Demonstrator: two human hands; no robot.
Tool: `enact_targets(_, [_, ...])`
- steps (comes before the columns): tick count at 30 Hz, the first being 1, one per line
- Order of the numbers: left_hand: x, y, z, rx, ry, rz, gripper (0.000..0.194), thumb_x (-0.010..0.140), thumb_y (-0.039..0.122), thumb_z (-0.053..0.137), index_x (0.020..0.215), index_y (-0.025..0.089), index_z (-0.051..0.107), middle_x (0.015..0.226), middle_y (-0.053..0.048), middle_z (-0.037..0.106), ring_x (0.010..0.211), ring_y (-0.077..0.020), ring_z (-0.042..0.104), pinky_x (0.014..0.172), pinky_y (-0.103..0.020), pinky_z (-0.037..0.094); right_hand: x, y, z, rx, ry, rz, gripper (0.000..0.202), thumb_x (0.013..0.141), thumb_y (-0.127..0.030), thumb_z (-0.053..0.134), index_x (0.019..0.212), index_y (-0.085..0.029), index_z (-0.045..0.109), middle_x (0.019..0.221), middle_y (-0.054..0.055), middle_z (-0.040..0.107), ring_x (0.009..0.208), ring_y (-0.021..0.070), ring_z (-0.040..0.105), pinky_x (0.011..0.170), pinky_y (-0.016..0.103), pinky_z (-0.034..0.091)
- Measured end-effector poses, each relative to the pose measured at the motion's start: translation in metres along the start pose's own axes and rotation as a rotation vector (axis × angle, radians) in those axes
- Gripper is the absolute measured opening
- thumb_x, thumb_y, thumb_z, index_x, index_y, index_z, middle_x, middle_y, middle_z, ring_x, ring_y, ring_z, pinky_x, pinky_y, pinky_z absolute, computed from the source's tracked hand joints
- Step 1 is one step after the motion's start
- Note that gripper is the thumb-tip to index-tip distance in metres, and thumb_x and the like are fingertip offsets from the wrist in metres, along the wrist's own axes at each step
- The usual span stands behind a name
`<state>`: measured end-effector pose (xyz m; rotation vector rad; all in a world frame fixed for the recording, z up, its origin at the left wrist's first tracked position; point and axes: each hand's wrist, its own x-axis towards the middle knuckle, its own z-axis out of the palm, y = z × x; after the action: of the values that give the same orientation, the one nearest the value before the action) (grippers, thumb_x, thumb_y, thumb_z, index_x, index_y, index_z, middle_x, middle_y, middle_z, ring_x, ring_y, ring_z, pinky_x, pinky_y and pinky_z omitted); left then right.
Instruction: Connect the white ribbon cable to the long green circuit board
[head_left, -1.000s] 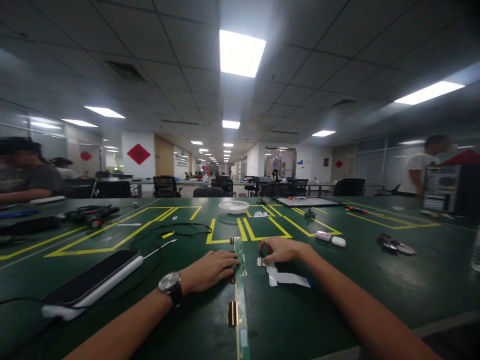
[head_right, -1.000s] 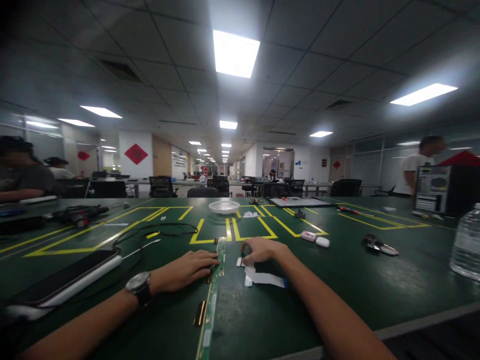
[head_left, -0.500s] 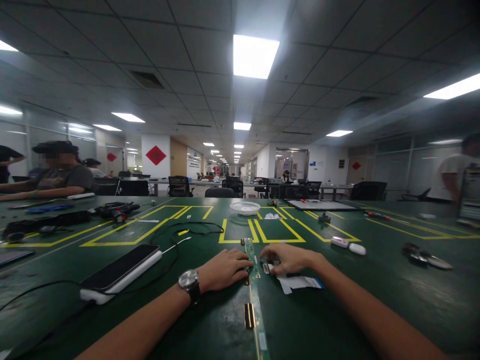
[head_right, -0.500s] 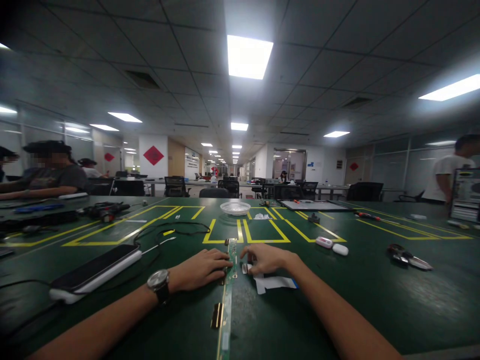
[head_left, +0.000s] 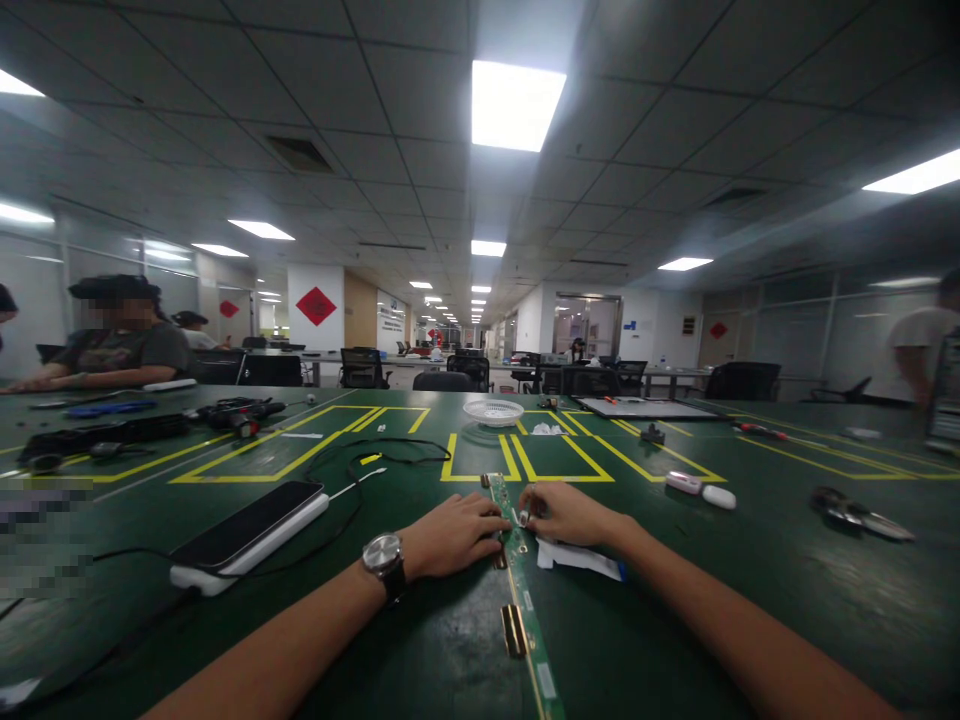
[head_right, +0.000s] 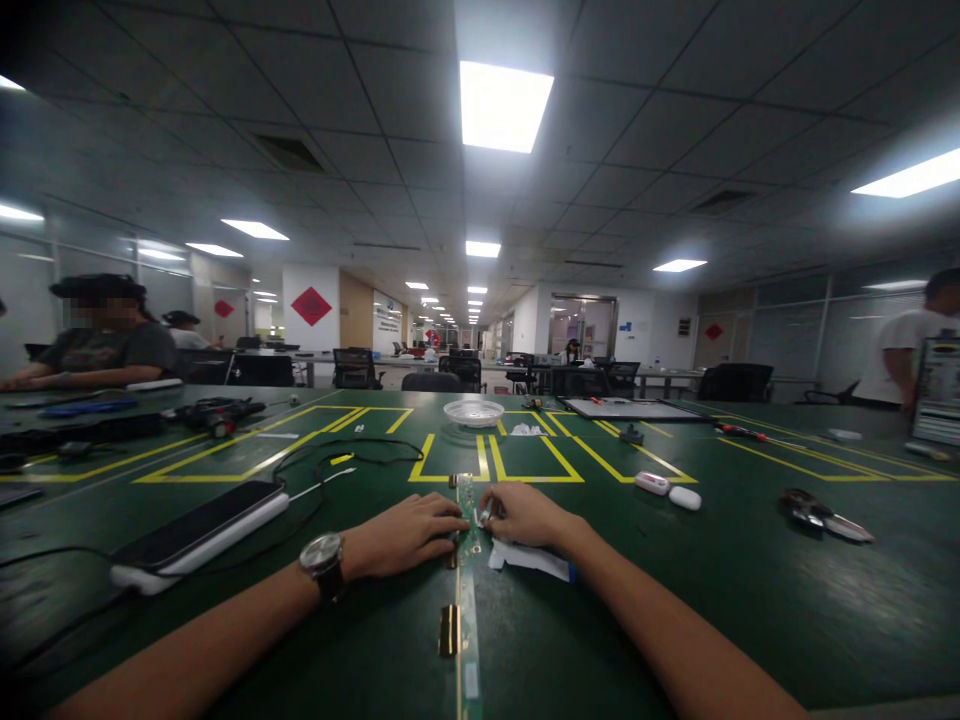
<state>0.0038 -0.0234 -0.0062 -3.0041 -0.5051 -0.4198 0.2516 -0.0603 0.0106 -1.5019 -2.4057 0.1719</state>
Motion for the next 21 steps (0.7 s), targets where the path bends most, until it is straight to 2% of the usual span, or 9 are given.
enact_targets(8, [0.0006, 0.0010, -0.0002, -0.012, -0.003, -0.009, 0.036, 0.101, 0.036, 0.048, 0.134, 0.027, 0.057, 0.130, -0.007, 0.060, 0.117, -0.0248, 0.057, 0.097, -0.038, 0.044, 0.0045, 0.0086, 0.0100, -0.048, 0.036, 0.037, 0.025, 0.079, -0.026, 0.065, 0.103, -0.020, 0.068, 0.090, 0.003, 0.068, 0.078, 0.0173, 0.061, 0.066, 0.024, 0.042])
enact_targets(16, [0.0008, -0.0001, -0.0001, -0.019, -0.017, 0.000, 0.037, 0.101, 0.037, 0.046, 0.135, 0.027, 0.056, 0.133, -0.007, 0.058, 0.119, -0.0246, 0.056, 0.098, -0.038, 0.044, 0.0031, -0.0006, 0.0049, -0.081, 0.001, 0.100, 0.022, 0.078, -0.026, 0.065, 0.099, -0.020, 0.067, 0.089, 0.002, 0.069, 0.076, 0.0163, 0.061, 0.062, 0.023, 0.038])
enact_targets(21, [0.0008, -0.0007, 0.0001, -0.024, -0.021, 0.005, 0.036, 0.101, 0.036, 0.046, 0.135, 0.027, 0.055, 0.133, -0.007, 0.058, 0.119, -0.0246, 0.056, 0.098, -0.037, 0.044, 0.0031, 0.0016, 0.0055, -0.069, 0.007, 0.085, 0.023, 0.077, -0.025, 0.064, 0.100, -0.020, 0.067, 0.087, 0.002, 0.069, 0.074, 0.0160, 0.061, 0.062, 0.023, 0.039])
